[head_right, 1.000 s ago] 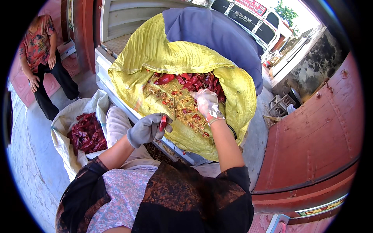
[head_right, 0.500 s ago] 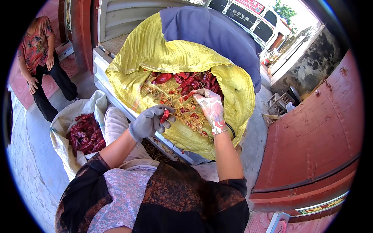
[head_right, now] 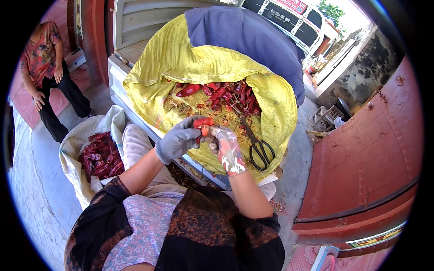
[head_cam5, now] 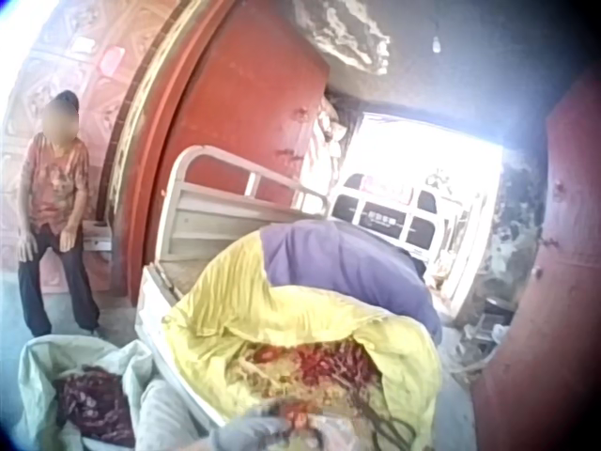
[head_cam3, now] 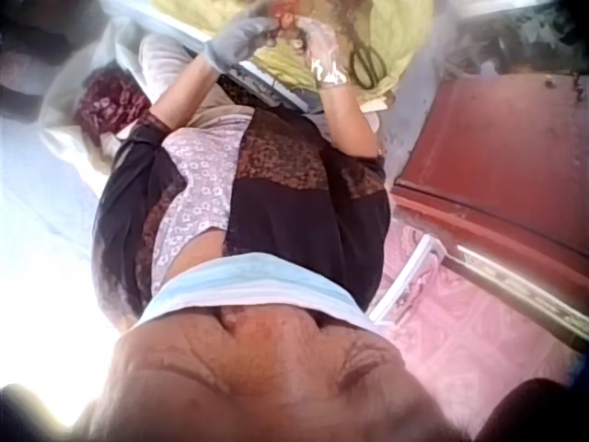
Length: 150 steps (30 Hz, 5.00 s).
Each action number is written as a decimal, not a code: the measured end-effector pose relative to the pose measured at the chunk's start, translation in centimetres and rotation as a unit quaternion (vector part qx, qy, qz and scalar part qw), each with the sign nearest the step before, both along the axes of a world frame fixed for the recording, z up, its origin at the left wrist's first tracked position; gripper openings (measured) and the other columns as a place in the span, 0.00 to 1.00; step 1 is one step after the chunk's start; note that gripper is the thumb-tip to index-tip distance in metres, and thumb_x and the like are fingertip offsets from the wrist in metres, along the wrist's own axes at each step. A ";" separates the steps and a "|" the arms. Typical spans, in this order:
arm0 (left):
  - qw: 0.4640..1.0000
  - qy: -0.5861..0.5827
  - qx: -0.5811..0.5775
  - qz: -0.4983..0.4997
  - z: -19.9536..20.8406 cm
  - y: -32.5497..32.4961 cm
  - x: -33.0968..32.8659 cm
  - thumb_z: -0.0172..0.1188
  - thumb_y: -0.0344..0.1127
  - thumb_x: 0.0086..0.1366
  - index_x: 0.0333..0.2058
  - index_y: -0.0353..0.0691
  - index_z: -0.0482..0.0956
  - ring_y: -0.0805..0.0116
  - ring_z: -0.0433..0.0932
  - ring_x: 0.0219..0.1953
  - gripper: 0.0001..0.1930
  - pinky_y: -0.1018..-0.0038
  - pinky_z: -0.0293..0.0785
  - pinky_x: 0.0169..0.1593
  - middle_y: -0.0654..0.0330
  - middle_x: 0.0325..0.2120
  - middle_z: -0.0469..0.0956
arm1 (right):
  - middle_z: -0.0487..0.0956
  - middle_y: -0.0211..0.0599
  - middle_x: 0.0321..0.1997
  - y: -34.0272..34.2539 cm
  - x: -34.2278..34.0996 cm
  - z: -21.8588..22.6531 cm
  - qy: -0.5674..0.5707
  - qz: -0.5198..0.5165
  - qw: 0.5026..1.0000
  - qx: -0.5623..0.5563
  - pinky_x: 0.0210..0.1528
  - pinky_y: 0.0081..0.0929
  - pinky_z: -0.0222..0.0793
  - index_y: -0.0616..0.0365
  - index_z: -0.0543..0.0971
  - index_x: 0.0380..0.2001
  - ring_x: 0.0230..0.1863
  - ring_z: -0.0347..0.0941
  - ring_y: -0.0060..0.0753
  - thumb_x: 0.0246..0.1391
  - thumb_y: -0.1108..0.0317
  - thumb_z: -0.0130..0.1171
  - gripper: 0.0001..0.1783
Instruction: The person sorts and trims red chili peppers by hand and using shears, moving them between bags on the back of a truck.
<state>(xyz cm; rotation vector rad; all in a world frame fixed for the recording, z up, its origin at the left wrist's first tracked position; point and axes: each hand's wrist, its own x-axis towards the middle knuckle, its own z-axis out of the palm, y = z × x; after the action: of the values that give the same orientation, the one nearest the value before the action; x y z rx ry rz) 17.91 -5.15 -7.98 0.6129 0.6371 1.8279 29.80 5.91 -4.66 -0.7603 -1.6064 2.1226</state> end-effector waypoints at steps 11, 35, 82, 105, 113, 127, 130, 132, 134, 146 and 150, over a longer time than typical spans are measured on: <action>1.000 0.009 0.013 -0.002 -1.6 0.2 0.2 0.54 0.34 0.63 0.36 0.42 0.73 0.81 0.65 0.20 0.05 0.84 0.57 0.21 0.68 0.23 0.71 | 0.72 0.27 0.19 -0.7 0.1 -0.8 -0.028 0.036 0.996 0.079 0.16 0.14 0.52 0.59 0.76 0.28 0.17 0.64 0.16 0.51 0.68 0.58 0.06; 0.998 0.007 -0.031 0.055 -1.4 -1.5 -2.3 0.53 0.38 0.64 0.48 0.39 0.68 0.83 0.62 0.21 0.16 0.87 0.55 0.19 0.67 0.26 0.69 | 0.77 0.48 0.40 7.5 -2.6 2.7 -0.200 0.065 0.722 0.659 0.43 0.31 0.70 0.58 0.77 0.41 0.41 0.75 0.43 0.47 0.65 0.59 0.16; 0.996 0.017 -0.051 0.067 0.7 -1.4 2.1 0.55 0.34 0.62 0.32 0.39 0.75 0.86 0.68 0.23 0.05 0.87 0.62 0.24 0.69 0.22 0.73 | 0.71 0.22 0.24 -2.2 -0.7 -0.1 0.113 -0.010 0.981 -0.158 0.18 0.14 0.56 0.63 0.75 0.44 0.19 0.61 0.12 0.56 0.63 0.50 0.17; 0.995 -0.043 0.079 -0.047 -2.3 -2.8 -1.2 0.53 0.32 0.63 0.51 0.35 0.66 0.72 0.72 0.19 0.18 0.84 0.68 0.21 0.50 0.35 0.75 | 0.73 0.37 0.21 11.7 -12.4 -2.1 -0.246 -0.075 0.494 0.831 0.26 0.31 0.71 0.58 0.74 0.17 0.19 0.70 0.37 0.52 0.59 0.57 0.16; 0.997 -0.069 0.005 -0.026 -2.7 -2.3 -2.3 0.51 0.30 0.64 0.49 0.37 0.67 0.75 0.75 0.25 0.15 0.87 0.68 0.21 0.55 0.37 0.76 | 0.77 0.29 0.34 9.4 -5.1 0.0 -0.018 -0.111 0.525 0.844 0.28 0.30 0.71 0.27 0.77 0.45 0.26 0.74 0.36 0.43 0.65 0.63 0.23; 0.995 -0.008 -0.051 -0.091 -2.3 0.1 -1.7 0.54 0.36 0.63 0.42 0.46 0.73 0.83 0.74 0.33 0.09 0.82 0.72 0.30 0.71 0.33 0.75 | 0.71 0.23 0.26 -0.8 0.7 1.0 0.004 0.034 0.434 0.900 0.26 0.26 0.69 0.41 0.78 0.38 0.29 0.72 0.27 0.39 0.69 0.58 0.18; 0.997 -0.013 -0.066 -0.043 -1.4 0.0 -1.0 0.55 0.31 0.60 0.44 0.43 0.72 0.82 0.75 0.32 0.13 0.84 0.72 0.30 0.69 0.31 0.75 | 0.72 0.24 0.28 -1.1 1.0 0.5 0.029 0.037 0.486 0.873 0.28 0.28 0.70 0.43 0.78 0.36 0.32 0.73 0.29 0.40 0.68 0.59 0.15; 0.998 -0.011 -0.055 -0.004 -1.5 0.9 -1.2 0.56 0.29 0.59 0.47 0.41 0.70 0.82 0.73 0.28 0.16 0.84 0.69 0.26 0.68 0.28 0.75 | 0.75 0.27 0.34 -0.8 1.3 0.4 0.021 0.027 0.561 0.827 0.31 0.30 0.71 0.44 0.78 0.38 0.34 0.74 0.33 0.41 0.69 0.60 0.15; 0.996 0.071 -0.049 0.005 -1.8 1.6 -2.2 0.56 0.27 0.58 0.49 0.40 0.69 0.83 0.71 0.26 0.19 0.84 0.67 0.26 0.68 0.28 0.74 | 0.76 0.30 0.40 0.4 1.5 -0.3 0.027 -0.014 0.643 0.765 0.33 0.32 0.72 0.44 0.78 0.40 0.36 0.75 0.36 0.42 0.70 0.60 0.17; 0.976 0.219 0.007 0.003 -1.5 2.2 -2.4 0.53 0.20 0.55 0.56 0.37 0.62 0.78 0.71 0.41 0.28 0.82 0.65 0.47 0.64 0.41 0.71 | 0.69 0.35 0.57 8.0 -3.2 0.8 -0.176 0.018 0.576 0.798 0.47 0.35 0.71 0.34 0.68 0.54 0.49 0.72 0.42 0.46 0.71 0.57 0.30; 0.973 0.231 0.008 0.031 -1.6 2.1 -2.3 0.53 0.19 0.53 0.55 0.37 0.62 0.80 0.70 0.41 0.28 0.84 0.64 0.47 0.65 0.42 0.70 | 0.71 0.38 0.55 8.4 -3.0 1.4 -0.235 -0.028 0.598 0.766 0.46 0.33 0.70 0.39 0.71 0.51 0.45 0.73 0.42 0.48 0.72 0.56 0.25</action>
<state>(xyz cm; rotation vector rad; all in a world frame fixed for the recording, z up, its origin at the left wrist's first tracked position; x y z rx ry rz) 15.65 -3.07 -9.56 1.0543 0.9565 1.7573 26.76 14.35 -3.26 -0.5928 -2.6605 -0.1529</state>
